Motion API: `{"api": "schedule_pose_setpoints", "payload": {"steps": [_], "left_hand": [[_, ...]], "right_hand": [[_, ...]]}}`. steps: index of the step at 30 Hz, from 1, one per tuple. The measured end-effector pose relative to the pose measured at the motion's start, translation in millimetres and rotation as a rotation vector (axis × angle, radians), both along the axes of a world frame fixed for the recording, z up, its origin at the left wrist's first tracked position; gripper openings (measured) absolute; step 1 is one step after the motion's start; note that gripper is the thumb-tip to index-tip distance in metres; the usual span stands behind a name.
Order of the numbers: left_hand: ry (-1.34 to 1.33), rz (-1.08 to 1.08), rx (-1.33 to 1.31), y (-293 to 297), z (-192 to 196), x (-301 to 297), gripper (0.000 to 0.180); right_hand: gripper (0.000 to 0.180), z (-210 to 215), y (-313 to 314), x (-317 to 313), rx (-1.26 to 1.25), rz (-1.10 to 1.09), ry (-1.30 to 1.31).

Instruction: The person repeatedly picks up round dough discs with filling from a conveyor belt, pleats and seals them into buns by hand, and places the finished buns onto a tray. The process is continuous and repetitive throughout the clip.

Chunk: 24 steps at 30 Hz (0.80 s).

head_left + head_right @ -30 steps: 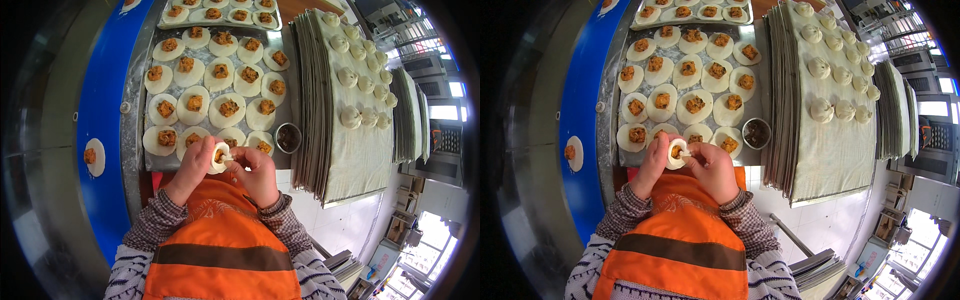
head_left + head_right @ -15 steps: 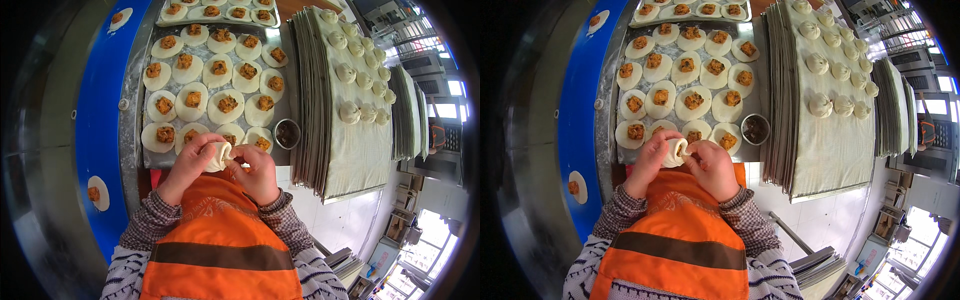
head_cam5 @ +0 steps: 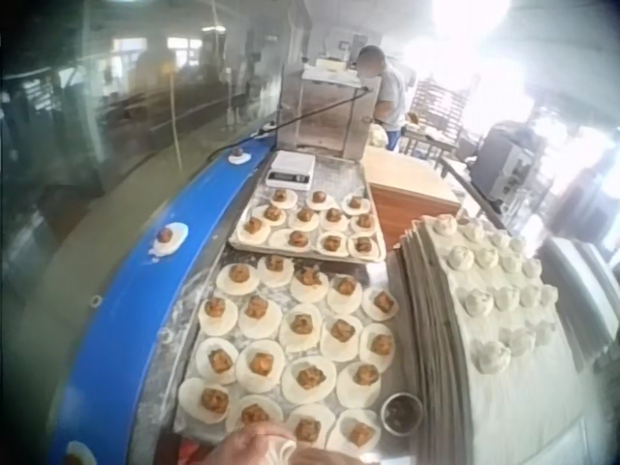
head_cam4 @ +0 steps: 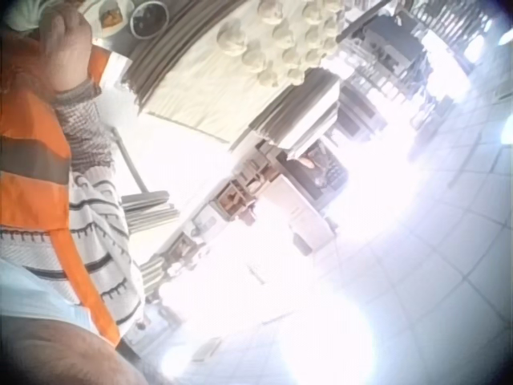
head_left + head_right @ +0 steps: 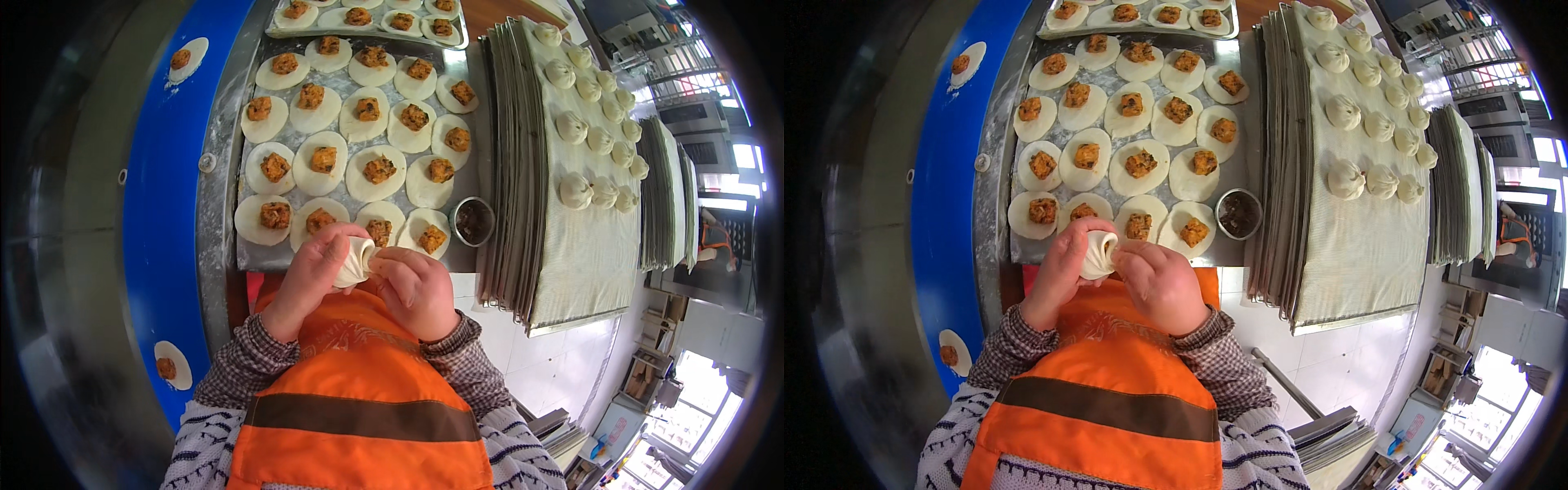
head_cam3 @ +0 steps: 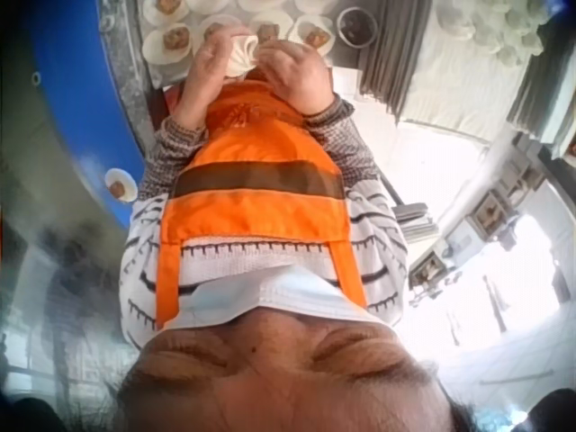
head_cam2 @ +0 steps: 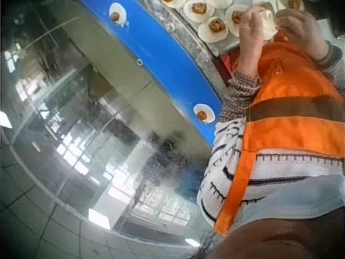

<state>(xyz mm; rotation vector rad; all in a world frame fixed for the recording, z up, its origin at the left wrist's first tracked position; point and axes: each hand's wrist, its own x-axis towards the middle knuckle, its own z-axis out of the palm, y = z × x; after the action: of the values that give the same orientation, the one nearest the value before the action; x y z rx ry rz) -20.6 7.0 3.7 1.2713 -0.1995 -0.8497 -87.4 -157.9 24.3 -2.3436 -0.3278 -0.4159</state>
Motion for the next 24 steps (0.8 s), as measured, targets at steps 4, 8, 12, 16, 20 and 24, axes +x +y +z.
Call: {"api": "schedule_pose_setpoints", "payload": {"steps": [4, 8, 12, 16, 20, 24], "left_hand": [[-0.137, 0.003, -0.031, 1.3, -15.9, 7.7, 0.054], [-0.148, -0.081, -0.078, 4.8, -7.4, 13.4, 0.052], [-0.278, 0.044, -0.057, -4.0, -0.2, 6.6, 0.051], [-0.059, -0.078, 0.016, 5.4, -7.2, 14.3, 0.049], [-0.156, -0.063, -0.125, -1.0, -2.6, 14.8, 0.048], [-0.51, -0.021, -0.06, -7.4, 1.3, 11.5, 0.054]], "right_hand": [[0.019, -0.2, 8.1, -6.4, 0.458, -0.182, 0.344], [0.018, -9.4, 9.5, -10.3, 0.829, -0.261, 0.526], [0.018, -0.2, 3.8, -0.1, 0.12, -0.054, 0.058], [0.017, 0.6, 7.7, -2.2, 0.261, -0.122, 0.224], [0.018, -6.9, 9.4, -9.5, 0.743, -0.247, 0.514], [0.018, 1.2, 6.0, -4.1, 0.361, -0.158, 0.229]]}}
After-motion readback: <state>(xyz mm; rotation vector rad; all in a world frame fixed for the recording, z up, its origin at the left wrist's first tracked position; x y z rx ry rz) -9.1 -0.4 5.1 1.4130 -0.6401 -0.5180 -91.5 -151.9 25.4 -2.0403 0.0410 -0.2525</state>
